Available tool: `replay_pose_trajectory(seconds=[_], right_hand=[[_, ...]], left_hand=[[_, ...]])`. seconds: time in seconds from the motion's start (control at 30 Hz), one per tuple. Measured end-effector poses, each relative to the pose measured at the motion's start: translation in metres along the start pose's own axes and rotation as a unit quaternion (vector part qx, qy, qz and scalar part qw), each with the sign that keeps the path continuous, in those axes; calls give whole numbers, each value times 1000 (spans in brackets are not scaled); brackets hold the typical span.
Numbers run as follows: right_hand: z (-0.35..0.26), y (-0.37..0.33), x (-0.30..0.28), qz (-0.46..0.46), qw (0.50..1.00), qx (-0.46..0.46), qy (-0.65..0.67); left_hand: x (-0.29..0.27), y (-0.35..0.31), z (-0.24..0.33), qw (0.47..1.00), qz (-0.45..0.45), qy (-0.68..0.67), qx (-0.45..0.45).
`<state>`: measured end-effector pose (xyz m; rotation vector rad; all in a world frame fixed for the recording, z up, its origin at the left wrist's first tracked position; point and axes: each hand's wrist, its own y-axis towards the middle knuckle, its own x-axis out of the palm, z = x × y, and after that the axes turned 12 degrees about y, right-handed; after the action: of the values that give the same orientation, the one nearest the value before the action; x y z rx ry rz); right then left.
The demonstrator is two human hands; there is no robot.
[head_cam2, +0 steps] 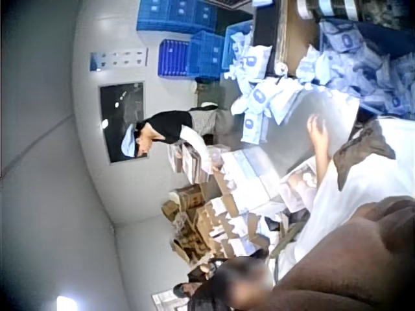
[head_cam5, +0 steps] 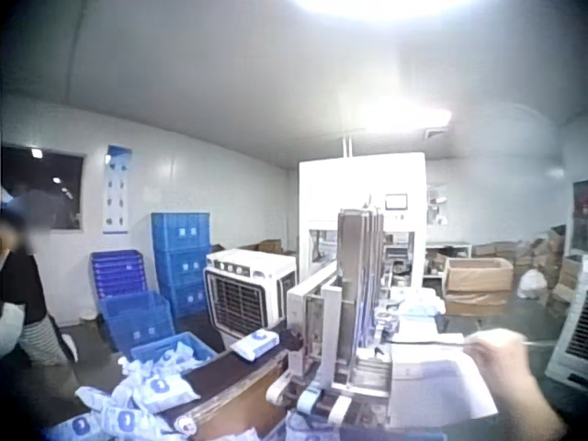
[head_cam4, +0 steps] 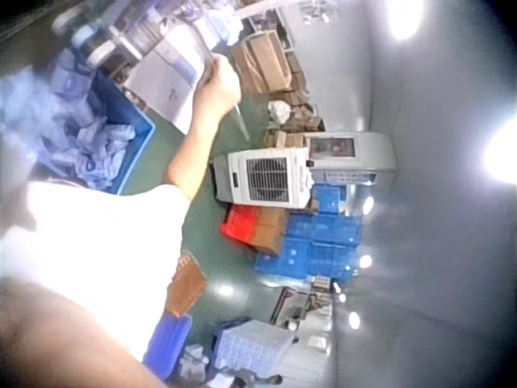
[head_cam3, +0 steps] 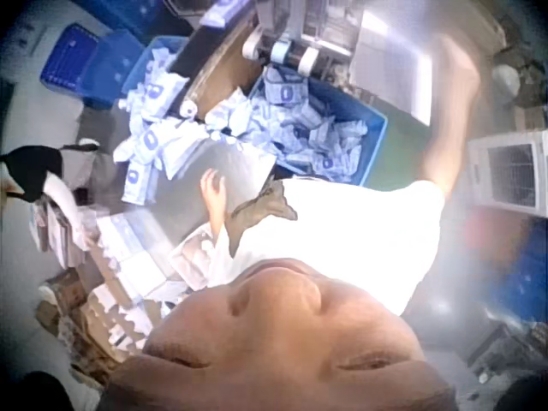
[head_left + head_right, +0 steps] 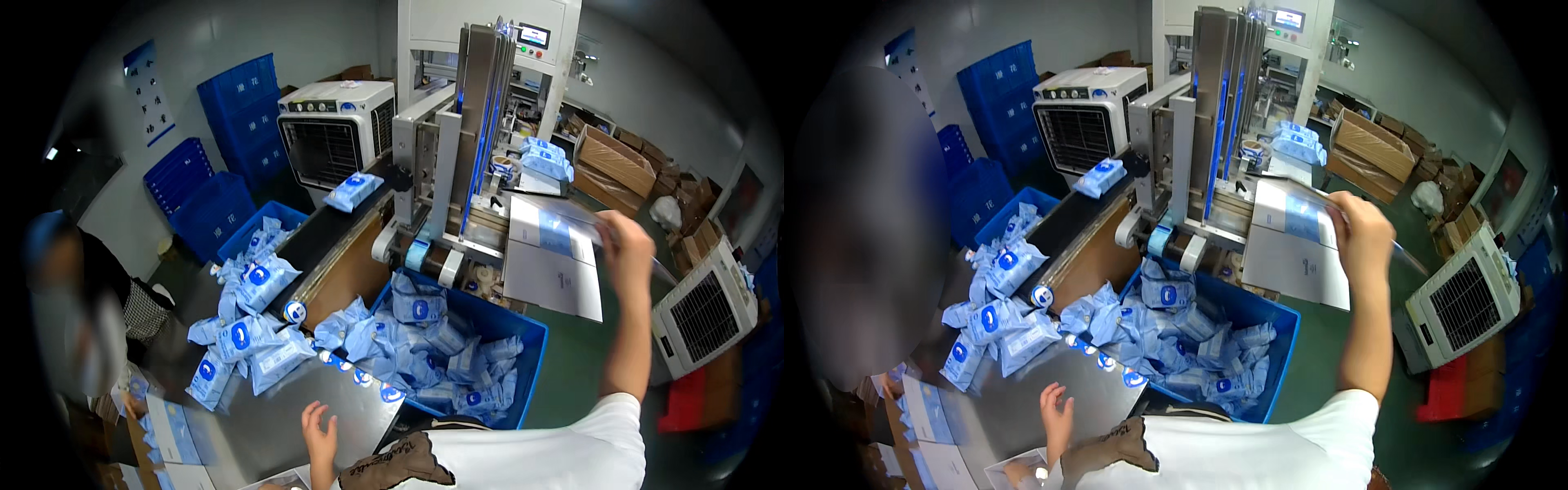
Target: The person packs packs of wet wipes into cardboard boxes from a conveyor belt and a central pile, arranging them horizontally and vertically.
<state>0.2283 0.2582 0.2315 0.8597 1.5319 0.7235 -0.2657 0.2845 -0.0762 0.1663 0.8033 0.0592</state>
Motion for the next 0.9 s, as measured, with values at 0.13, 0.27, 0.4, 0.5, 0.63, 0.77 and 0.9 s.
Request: replay_pose_trajectory(seconds=[0.13,0.27,0.4,0.5,0.63,0.77,0.9], right_hand=[[-90,9,-88,-40,973,-98,204],[-99,9,-27,-243,812,-132,515],[-101,-72,127,-473,669,74,569],[-121,-165,204,-451,491,263,697],[-147,-175,235,-409,464,354,701],[-173,-172,239,-303,522,411,684],[-214,-171,225,-603,515,32,608]], left_hand=[[-7,19,7,1000,-15,-26,6],[-35,43,39,862,110,-491,-54],[-57,61,-11,813,206,-531,-121],[-40,47,-52,822,258,-435,-262],[-52,22,-68,879,275,-301,-246],[-90,22,-24,934,117,-238,-241],[-50,8,-29,962,68,-124,-233]])
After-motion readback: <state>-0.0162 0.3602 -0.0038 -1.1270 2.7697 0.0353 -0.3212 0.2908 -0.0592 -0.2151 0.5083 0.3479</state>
